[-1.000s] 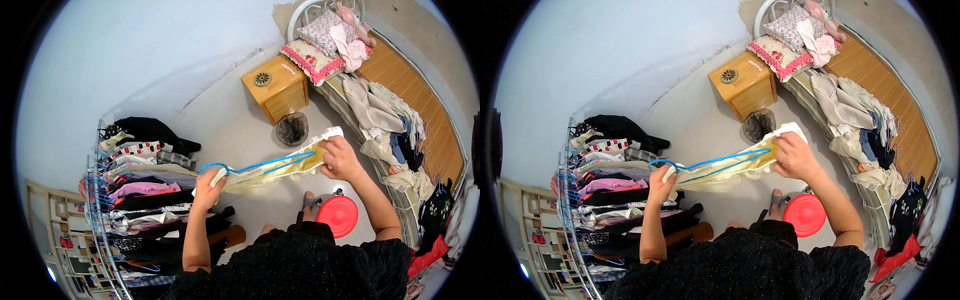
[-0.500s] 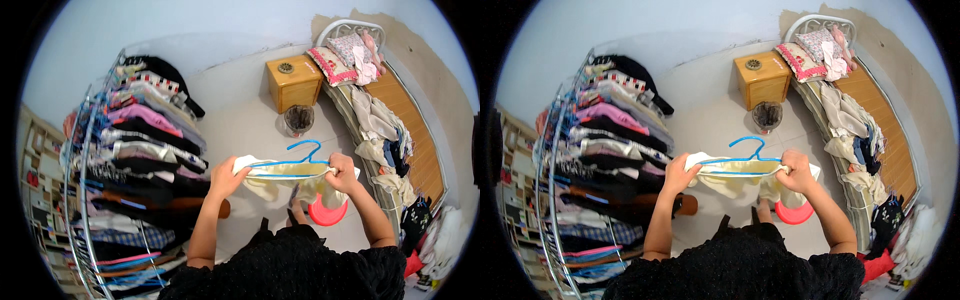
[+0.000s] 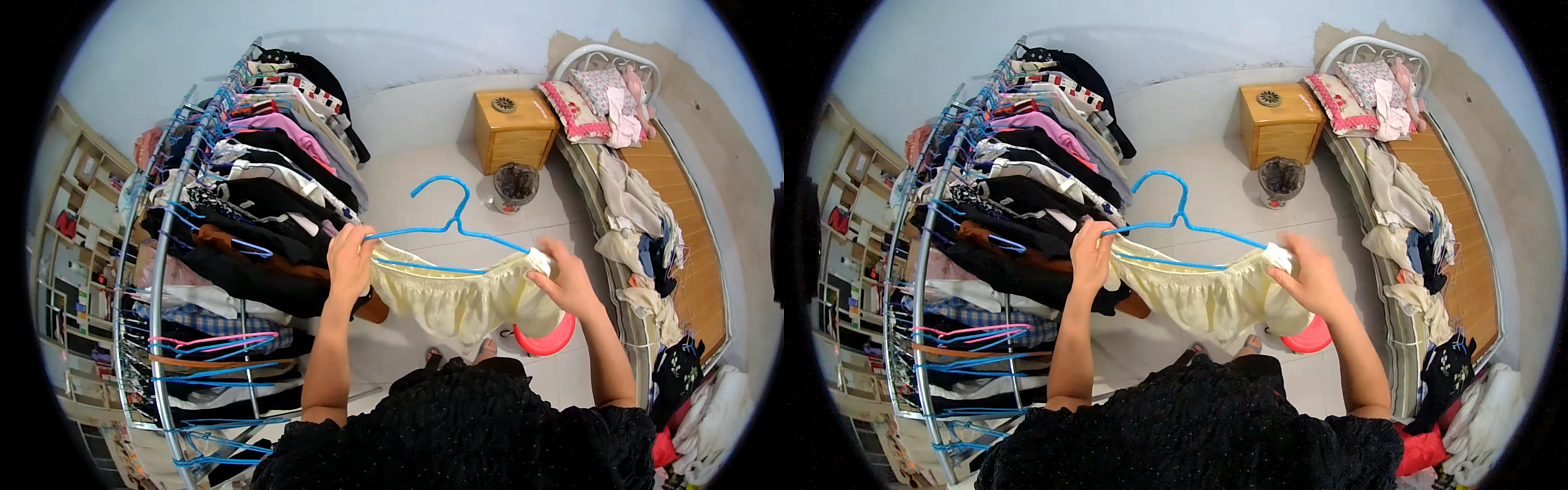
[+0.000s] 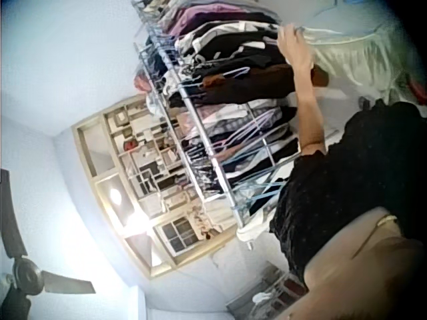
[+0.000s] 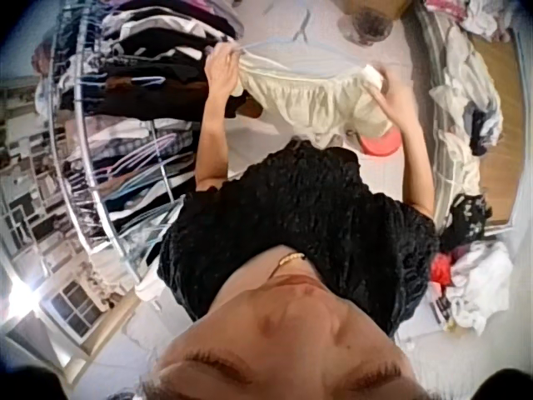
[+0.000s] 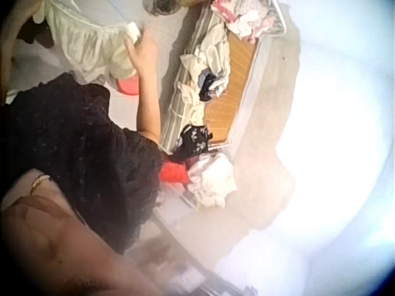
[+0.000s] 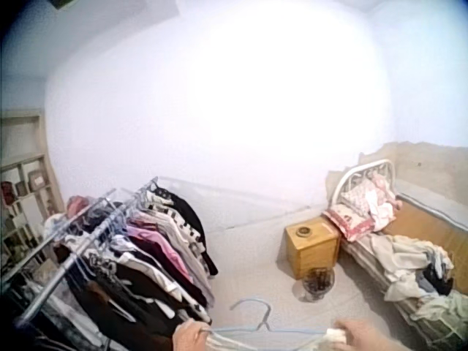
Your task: The person takes clothes from a metal rack and places them on a bed. They then pick up items from the bed, place them on hangers, and hang them back on the rack. The person also folds some clothes on the bed while sitting.
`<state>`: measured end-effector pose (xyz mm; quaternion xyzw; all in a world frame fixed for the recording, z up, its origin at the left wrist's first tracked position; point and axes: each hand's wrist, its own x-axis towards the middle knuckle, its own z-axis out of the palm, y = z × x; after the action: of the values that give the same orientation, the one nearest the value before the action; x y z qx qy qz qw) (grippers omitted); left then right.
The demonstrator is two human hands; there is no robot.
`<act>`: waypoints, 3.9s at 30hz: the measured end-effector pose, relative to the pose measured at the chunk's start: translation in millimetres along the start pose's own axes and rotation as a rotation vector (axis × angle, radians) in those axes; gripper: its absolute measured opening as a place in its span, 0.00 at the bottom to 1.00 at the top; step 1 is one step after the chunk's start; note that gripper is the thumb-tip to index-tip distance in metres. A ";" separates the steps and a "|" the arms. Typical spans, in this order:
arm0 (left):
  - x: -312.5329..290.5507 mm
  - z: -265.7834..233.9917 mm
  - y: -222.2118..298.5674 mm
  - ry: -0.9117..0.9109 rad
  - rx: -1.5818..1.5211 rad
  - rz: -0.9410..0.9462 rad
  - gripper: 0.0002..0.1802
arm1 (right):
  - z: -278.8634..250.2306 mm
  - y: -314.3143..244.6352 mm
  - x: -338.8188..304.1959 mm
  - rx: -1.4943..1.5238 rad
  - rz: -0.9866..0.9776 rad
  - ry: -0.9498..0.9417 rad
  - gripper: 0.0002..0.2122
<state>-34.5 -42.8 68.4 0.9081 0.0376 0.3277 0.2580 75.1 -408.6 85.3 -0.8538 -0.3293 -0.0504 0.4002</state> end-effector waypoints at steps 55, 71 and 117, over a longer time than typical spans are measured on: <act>-154.4 -64.6 -31.7 0.544 -0.314 -0.675 0.27 | 351.0 -148.9 45.1 0.708 -0.128 -0.459 0.20; -104.2 210.8 269.8 -0.419 -0.751 -0.222 0.24 | -70.2 155.4 -366.1 0.621 0.841 0.859 0.08; -324.7 890.7 845.5 -1.406 -0.532 -0.187 0.22 | -498.9 876.9 -796.1 -0.204 1.526 0.446 0.15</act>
<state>173.6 -1245.9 -282.3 0.8032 -0.1394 -0.3539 0.4584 72.7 -1587.4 -426.5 -0.8457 0.4392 0.0379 0.3008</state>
